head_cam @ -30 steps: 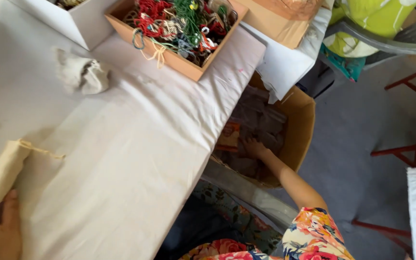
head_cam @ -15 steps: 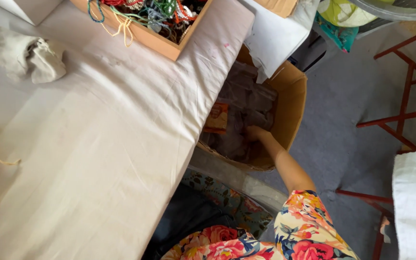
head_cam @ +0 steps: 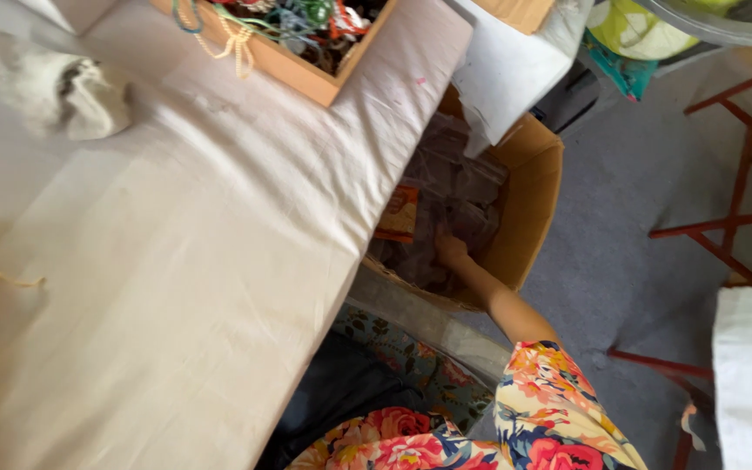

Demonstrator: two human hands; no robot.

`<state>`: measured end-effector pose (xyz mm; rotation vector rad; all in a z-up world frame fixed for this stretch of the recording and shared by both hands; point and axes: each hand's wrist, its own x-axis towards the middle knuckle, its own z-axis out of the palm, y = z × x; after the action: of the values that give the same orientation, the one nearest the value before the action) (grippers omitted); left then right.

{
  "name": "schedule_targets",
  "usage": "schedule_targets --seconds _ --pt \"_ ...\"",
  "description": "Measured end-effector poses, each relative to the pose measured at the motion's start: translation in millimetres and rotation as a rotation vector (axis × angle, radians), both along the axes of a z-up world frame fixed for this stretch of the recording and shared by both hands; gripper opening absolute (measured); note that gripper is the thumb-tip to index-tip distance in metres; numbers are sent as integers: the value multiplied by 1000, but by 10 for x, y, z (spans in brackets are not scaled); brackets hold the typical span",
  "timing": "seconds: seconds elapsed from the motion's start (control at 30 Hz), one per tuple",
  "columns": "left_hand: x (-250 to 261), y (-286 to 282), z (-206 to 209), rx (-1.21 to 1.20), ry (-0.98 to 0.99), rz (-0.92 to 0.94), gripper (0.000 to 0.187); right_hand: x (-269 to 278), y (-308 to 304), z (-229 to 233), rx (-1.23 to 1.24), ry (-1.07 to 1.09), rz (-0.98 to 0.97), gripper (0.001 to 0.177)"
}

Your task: Organizing and packaging small items into bags and plastic containers.

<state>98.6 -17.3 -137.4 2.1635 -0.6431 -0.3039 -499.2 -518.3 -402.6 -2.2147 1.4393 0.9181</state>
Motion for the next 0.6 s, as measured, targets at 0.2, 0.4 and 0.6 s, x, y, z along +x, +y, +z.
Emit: schedule_targets --seconds 0.2,0.4,0.6 --pt "-501 -78 587 -75 -22 215 45 836 78 1111 -24 -66 114 124" --pt "-840 327 1333 -127 -106 572 45 1550 -79 1348 -73 -184 451 117" --pt "-811 452 1521 106 -562 599 34 1745 -607 1831 -157 -243 696 109"
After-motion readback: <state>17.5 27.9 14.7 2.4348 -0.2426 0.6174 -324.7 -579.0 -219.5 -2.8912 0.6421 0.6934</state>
